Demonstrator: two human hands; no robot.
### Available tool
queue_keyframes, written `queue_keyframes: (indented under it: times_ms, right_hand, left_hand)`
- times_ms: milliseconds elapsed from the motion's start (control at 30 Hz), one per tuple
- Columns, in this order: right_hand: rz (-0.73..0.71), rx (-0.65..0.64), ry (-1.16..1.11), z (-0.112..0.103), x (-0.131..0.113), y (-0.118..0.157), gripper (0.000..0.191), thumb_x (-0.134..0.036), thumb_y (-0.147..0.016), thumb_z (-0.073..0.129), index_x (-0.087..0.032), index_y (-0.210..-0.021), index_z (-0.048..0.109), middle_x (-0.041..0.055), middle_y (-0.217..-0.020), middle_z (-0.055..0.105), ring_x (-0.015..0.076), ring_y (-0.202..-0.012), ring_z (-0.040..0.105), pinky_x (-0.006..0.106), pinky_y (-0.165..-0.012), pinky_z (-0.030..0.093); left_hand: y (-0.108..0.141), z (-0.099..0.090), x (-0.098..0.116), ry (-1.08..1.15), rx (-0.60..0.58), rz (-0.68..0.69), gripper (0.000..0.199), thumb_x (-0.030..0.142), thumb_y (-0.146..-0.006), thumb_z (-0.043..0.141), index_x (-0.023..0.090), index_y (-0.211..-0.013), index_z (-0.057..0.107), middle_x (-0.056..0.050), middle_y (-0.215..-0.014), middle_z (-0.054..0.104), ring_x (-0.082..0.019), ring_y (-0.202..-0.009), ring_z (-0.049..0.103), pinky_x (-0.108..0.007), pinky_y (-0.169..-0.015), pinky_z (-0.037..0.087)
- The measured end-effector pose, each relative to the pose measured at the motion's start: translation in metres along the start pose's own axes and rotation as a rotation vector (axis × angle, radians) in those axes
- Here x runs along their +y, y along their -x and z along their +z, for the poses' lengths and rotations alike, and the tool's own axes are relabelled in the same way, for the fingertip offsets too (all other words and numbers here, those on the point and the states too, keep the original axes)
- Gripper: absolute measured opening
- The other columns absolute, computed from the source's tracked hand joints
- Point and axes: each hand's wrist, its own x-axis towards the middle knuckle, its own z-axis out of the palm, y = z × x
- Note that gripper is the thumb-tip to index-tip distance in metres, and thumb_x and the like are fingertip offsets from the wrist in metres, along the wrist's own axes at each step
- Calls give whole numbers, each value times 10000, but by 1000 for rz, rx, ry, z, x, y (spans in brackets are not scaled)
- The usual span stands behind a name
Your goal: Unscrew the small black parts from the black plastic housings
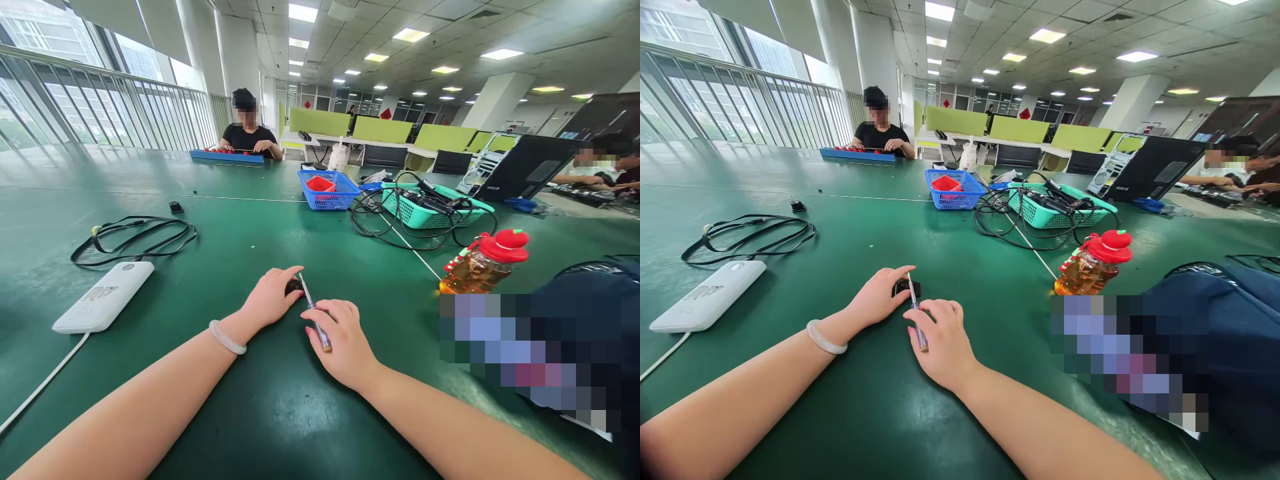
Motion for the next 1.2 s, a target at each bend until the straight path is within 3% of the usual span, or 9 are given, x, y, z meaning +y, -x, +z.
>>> queue_keyframes:
  times_ms: [200, 367, 667, 1200]
  right_hand:
    - [-177, -71, 85, -12, 8, -6, 124, -178, -867, 597, -255, -925, 674, 2, -865, 658, 181, -896, 556, 485, -1069, 249]
    - [-199, -140, 123, -14, 8, -6, 109, -180, -853, 593, -237, -919, 658, 3, -842, 650, 191, -903, 550, 526, -1108, 194]
    - [-168, -277, 160, -16, 9, -4, 239, -133, -857, 548, -267, -1019, 663, 40, -928, 661, 222, -948, 546, 590, -1111, 188]
    - [-146, -300, 149, -12, 11, -2, 203, -129, -868, 548, -241, -1018, 626, 29, -900, 685, 218, -927, 570, 587, -1121, 186]
  left_hand:
    - [-3, 4, -11, 58, 2, -45, 489, 195, -821, 590, 179, -1310, 584, -96, -1181, 681, -272, -1169, 566, -441, -1048, 453]
    - [-4, 3, -10, 65, -6, -17, 411, 213, -824, 586, 194, -1230, 643, -84, -1178, 693, -272, -1172, 566, -451, -1069, 444]
    - [-4, 0, -9, 68, -47, -15, 412, 227, -828, 595, 213, -1237, 641, -77, -1172, 695, -267, -1163, 573, -460, -1060, 449]
    - [-3, -1, -7, 79, -53, -18, 406, 249, -837, 574, 208, -1235, 647, -75, -1178, 696, -266, -1161, 574, -457, -1065, 444]
